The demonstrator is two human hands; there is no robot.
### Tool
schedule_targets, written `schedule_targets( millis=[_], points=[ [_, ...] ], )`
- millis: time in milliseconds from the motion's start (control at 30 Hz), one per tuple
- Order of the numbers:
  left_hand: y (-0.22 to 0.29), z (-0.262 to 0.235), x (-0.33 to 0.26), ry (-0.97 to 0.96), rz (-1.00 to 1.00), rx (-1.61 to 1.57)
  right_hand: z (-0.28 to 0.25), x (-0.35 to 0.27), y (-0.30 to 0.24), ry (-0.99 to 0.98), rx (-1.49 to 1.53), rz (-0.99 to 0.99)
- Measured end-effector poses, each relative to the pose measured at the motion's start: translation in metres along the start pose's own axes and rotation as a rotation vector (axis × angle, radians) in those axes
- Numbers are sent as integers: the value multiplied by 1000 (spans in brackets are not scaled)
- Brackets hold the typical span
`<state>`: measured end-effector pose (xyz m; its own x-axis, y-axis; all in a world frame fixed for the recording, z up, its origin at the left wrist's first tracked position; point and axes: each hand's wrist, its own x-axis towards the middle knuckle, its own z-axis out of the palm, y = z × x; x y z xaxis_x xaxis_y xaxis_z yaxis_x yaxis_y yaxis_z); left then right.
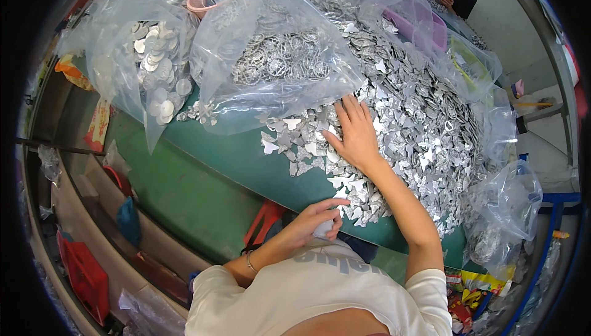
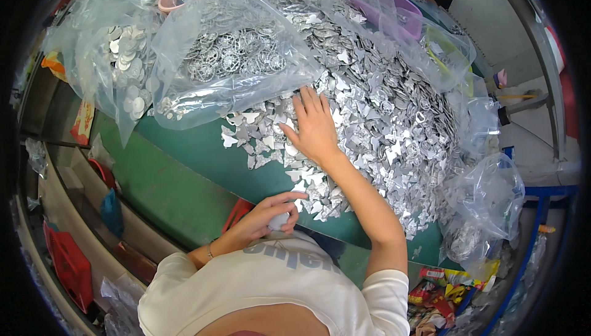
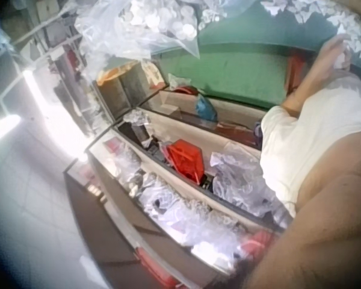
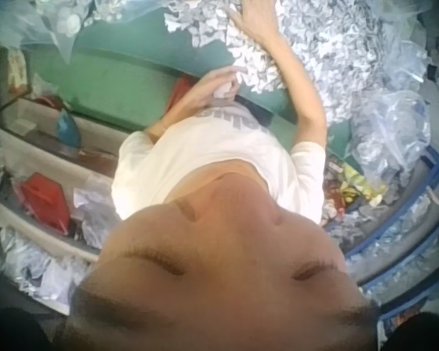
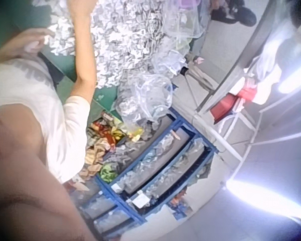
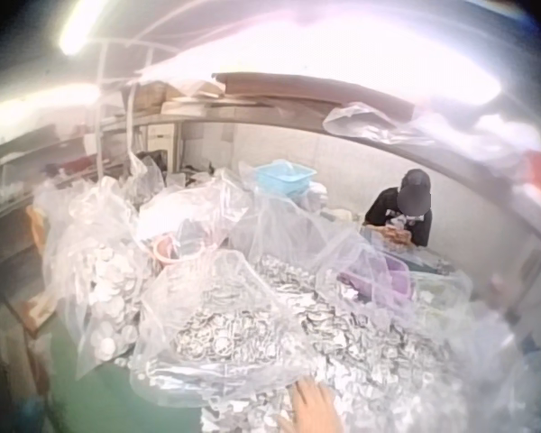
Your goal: The person sorts silver butterfly-shaped decorative items by hand from a large pile on a green table, picking up individual pieces and placing some into a small white container while moving others aside into bags.
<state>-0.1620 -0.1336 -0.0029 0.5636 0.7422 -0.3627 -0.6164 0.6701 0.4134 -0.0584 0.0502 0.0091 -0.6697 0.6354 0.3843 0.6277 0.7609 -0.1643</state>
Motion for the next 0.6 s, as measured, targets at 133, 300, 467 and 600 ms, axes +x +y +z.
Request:
schedule_targets(
  millis=[133,300,467,600],
  points=[
    [0,0,1,9,5,12,-3,-10,-6,-20,34,-7],
    [-2,0,1,11,18,36,-7,-6,-8,-32,104,31],
    [-4,0,2,5,41,27,1,-8,-9,36,96,8],
    [-3,0,1,3,36,42,3,-17,-15,78,108,20]
  ],
)
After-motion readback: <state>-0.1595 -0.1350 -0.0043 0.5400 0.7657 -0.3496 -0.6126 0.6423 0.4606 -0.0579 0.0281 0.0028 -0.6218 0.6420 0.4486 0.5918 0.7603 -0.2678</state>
